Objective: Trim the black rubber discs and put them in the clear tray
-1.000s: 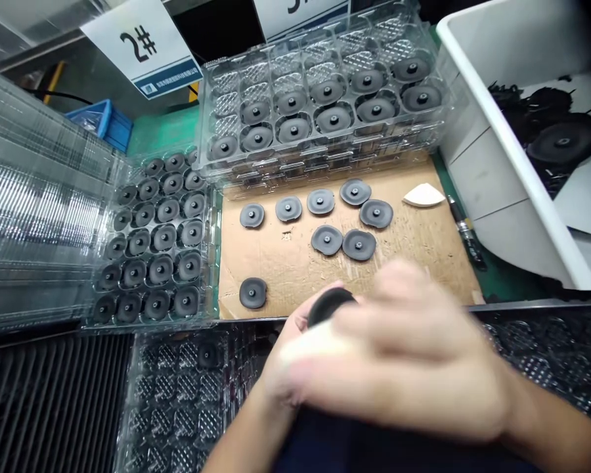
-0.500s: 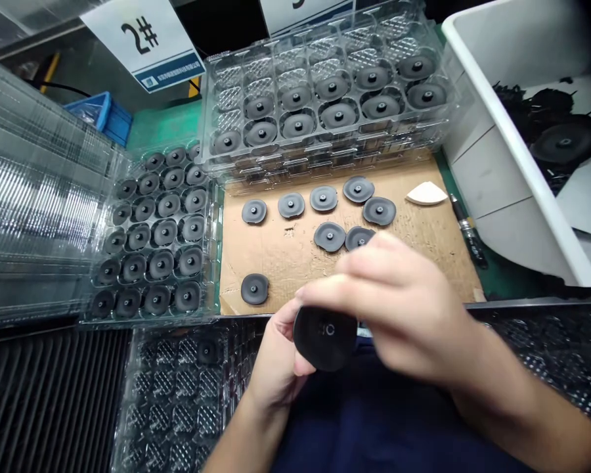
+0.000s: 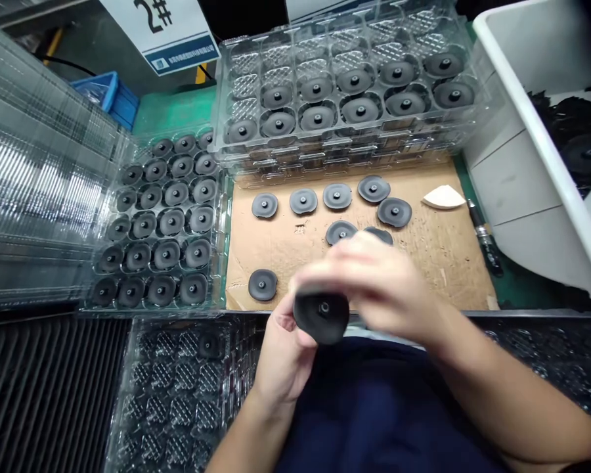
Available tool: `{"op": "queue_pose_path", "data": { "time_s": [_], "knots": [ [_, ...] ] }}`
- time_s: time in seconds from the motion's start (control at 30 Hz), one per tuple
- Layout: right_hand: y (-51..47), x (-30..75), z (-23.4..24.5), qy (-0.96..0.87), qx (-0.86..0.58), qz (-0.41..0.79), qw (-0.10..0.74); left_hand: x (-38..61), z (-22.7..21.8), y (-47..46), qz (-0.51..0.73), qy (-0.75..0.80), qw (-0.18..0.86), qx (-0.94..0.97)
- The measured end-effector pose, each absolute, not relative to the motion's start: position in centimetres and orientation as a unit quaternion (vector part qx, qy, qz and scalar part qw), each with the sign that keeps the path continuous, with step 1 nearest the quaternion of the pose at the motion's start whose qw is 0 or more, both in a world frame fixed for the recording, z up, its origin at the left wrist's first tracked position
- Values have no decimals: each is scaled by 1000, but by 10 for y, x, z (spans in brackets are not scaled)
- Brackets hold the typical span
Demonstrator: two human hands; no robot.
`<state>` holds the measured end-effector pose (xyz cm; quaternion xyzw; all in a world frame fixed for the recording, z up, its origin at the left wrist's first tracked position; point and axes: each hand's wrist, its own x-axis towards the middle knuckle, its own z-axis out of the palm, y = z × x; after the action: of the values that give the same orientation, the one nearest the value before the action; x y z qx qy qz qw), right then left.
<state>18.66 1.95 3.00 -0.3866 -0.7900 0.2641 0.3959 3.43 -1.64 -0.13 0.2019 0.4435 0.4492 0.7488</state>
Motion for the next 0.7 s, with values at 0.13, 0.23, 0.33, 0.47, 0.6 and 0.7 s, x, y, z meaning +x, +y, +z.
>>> {"op": "queue_pose_path", "data": {
  "time_s": [0.13, 0.23, 0.33, 0.47, 0.6, 0.7],
  "knots": [
    [12, 194, -37, -678, -565, 327, 339, 23, -3, -17, 471, 383, 784, 130],
    [-9, 192, -69, -688, -550, 389, 269, 14, -7, -17, 478, 365, 792, 102],
    [-15, 186, -53, -676, -561, 391, 273, 12, -9, -15, 485, 362, 790, 95],
    [0, 167, 15, -665, -557, 294, 403, 15, -6, -12, 501, 352, 783, 107],
    [3, 147, 51, -767, -407, 294, 400, 12, -3, -11, 480, 365, 789, 119],
    [5, 142, 48, -786, -386, 347, 337, 11, -3, -12, 479, 373, 786, 113]
  ]
}}
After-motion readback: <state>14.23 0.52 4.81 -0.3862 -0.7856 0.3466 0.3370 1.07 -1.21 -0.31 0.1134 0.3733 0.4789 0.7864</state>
